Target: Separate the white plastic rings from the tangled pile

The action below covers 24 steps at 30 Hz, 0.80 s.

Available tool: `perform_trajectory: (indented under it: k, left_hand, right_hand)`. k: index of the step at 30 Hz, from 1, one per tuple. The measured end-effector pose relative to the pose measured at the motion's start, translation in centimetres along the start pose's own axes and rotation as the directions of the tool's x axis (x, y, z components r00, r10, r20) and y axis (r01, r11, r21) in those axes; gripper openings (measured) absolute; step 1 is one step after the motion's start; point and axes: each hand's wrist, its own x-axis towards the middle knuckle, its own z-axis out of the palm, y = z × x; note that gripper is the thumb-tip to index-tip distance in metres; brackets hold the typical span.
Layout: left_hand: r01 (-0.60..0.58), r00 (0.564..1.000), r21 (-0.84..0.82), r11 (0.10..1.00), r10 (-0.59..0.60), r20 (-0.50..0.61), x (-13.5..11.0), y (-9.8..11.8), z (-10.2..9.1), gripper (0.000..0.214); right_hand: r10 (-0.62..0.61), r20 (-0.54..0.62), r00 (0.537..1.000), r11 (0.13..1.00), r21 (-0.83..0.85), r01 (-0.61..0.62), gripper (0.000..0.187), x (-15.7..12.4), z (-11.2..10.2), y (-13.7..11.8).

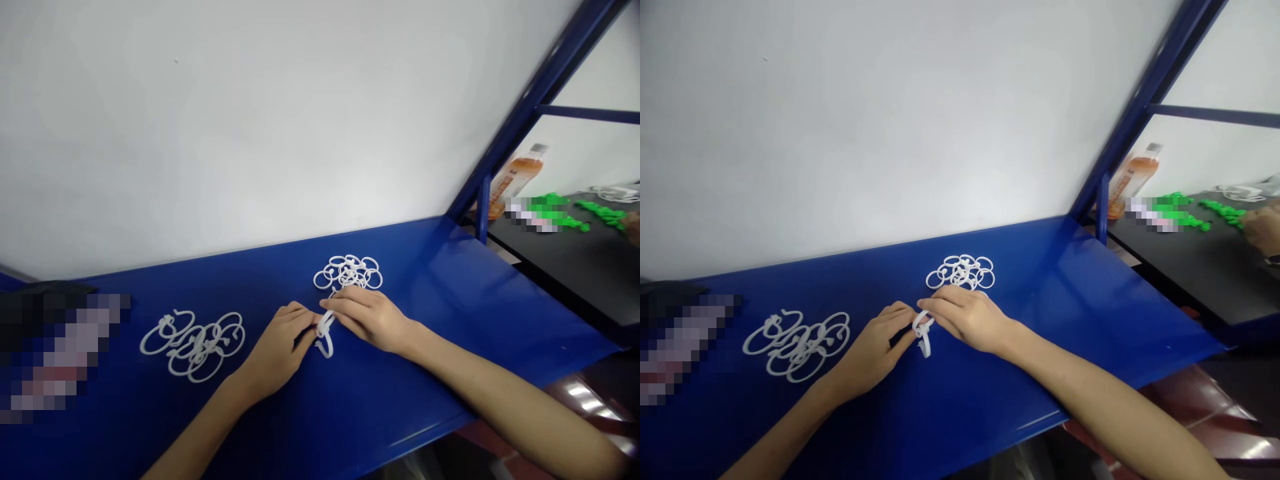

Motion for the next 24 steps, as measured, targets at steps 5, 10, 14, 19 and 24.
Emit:
perform_trajectory:
  k: [5,10,14,19,24]
  left_hand:
    - [-0.012,0.999,0.191,0.982,0.019,-0.035,-0.1,-1.2,-0.4,0.032]
    - [0.0,0.989,0.351,0.936,0.053,-0.141,-0.4,-2.1,-1.2,0.04]
    - [-0.054,0.982,0.319,0.946,0.108,-0.154,-0.4,-1.0,-0.9,0.041]
    - [-0.179,0.929,0.332,0.926,0.27,-0.252,-0.5,0.2,0.6,0.028]
    - [-0.228,0.868,0.392,0.891,0.369,-0.332,-0.4,0.4,0.2,0.018]
  right_hand:
    - [0.058,-0.059,0.997,0.998,-0.036,-0.06,0.026,0.0,0.0,0.5]
    - [0.157,-0.062,0.986,0.976,-0.143,-0.165,0.027,0.1,0.0,0.7]
    - [0.228,-0.056,0.972,0.956,-0.178,-0.234,0.028,0.1,0.2,0.3]
    - [0.281,-0.039,0.959,0.943,-0.175,-0.284,0.034,0.2,0.5,-0.3]
    - [0.275,-0.042,0.961,0.939,-0.203,-0.278,0.035,0.1,0.7,-0.4]
